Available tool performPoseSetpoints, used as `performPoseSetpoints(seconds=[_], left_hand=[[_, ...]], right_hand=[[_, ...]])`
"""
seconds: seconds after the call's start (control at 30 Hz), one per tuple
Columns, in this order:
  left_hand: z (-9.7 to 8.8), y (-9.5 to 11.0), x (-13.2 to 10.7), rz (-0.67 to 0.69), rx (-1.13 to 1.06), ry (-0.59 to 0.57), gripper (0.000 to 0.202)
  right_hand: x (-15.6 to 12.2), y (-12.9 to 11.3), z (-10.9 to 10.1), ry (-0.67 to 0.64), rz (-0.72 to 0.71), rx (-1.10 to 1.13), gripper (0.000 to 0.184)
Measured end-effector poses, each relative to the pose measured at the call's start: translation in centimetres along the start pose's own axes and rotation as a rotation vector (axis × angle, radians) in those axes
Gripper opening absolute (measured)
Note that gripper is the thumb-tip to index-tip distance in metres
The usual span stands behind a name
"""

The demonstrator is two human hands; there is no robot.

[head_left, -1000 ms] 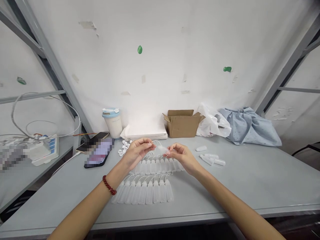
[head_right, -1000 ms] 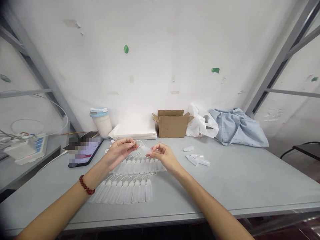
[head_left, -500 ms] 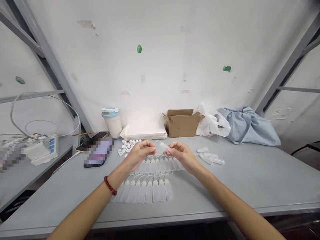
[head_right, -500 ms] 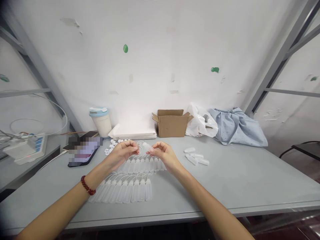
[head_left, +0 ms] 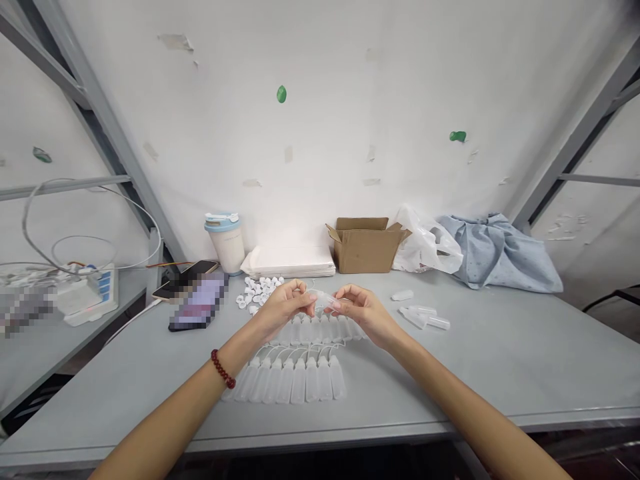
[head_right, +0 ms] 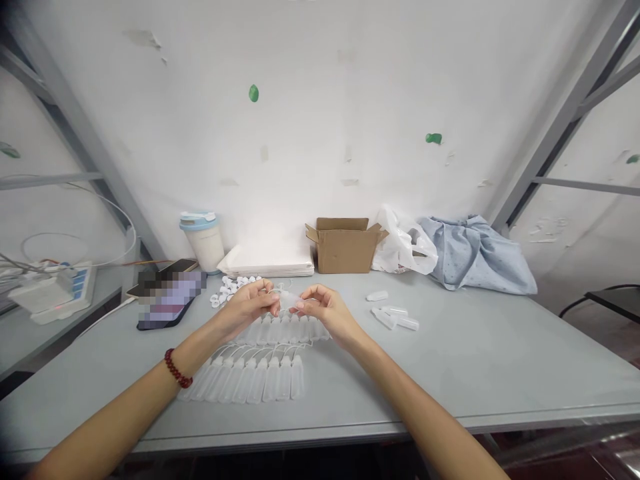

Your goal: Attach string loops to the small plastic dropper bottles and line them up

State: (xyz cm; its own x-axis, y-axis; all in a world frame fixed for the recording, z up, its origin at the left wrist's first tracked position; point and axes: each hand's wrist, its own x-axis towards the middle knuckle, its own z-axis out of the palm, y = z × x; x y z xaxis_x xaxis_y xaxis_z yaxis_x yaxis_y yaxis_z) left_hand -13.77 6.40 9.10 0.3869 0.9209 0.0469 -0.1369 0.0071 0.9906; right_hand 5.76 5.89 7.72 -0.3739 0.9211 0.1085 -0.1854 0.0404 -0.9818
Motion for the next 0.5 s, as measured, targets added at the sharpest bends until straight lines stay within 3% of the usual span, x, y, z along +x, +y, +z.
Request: performPoseSetpoints(seconds=[0.3, 0.5], left_hand=[[-0.09, -0.08, -0.14, 0.016, 0.283, 0.040, 0.026], [0.01, 0.24, -0.18, 0.094, 0.320, 0.005, 0.023]], right_hand=[[0.02, 0.58, -0.09, -0.056, -0.029, -0.001, 0.025], [0.07, 0.79, -0.02, -0.117, -0.013, 0.029, 0.028]])
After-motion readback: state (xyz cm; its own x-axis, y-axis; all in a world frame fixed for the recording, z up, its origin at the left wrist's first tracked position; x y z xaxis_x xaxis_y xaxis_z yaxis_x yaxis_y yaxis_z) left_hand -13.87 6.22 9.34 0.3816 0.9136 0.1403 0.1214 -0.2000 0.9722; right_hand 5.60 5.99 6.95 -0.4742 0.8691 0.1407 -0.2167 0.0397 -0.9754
